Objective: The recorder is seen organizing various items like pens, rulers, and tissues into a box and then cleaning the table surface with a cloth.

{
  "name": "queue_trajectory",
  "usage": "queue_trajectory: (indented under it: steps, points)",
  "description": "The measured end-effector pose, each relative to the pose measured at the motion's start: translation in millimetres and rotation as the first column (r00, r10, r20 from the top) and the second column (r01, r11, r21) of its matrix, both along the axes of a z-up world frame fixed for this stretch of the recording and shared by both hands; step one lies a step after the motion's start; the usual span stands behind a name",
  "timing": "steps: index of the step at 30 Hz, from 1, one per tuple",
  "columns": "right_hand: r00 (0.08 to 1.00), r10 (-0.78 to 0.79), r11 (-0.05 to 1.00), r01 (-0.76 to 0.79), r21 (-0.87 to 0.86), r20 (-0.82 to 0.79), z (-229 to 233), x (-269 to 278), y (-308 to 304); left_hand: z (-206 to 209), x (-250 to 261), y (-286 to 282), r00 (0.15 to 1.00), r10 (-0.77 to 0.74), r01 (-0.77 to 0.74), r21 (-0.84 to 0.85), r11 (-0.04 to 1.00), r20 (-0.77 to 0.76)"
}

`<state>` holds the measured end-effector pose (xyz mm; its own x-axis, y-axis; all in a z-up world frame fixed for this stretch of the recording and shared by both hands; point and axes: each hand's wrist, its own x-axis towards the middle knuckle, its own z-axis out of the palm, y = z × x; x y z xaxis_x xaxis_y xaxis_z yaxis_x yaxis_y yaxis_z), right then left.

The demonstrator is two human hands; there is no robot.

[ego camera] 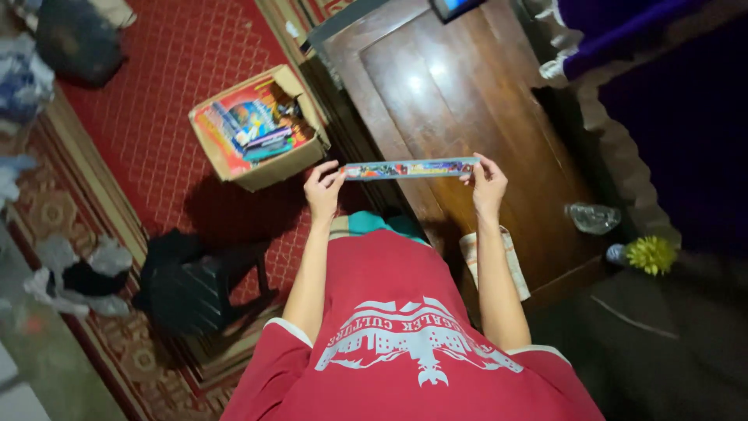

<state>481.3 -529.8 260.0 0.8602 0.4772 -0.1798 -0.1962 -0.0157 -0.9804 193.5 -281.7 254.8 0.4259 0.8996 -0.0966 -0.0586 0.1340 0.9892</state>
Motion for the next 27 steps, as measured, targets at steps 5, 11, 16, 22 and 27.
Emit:
queue_trajectory:
  steps: [5, 11, 16, 22, 27]
  points:
    - [0.996, 0.07, 0.997, -0.071, 0.025, 0.054, 6, -11, 45, -20, -28, 2, 0.982, 0.189, -0.189, -0.025, 0.982, -0.007]
    - [0.953, 0.178, 0.982, -0.157, -0.101, 0.247, 16, -50, 105, -14, -67, 18, 0.933, 0.359, -0.349, 0.162, 0.923, -0.034]
    - [0.924, 0.248, 0.964, -0.207, -0.165, 0.292, 19, -97, 151, 5, -109, 45, 0.865, 0.464, -0.398, 0.301, 0.866, -0.191]
    - [0.895, 0.297, 0.943, -0.222, -0.248, 0.331, 12, -144, 214, 7, -157, 103, 0.848, 0.432, -0.34, 0.311, 0.887, -0.306]
    - [0.881, 0.299, 0.919, -0.163, -0.36, 0.367, 7, -175, 257, 14, -180, 153, 0.858, 0.377, -0.284, 0.288, 0.914, -0.349]
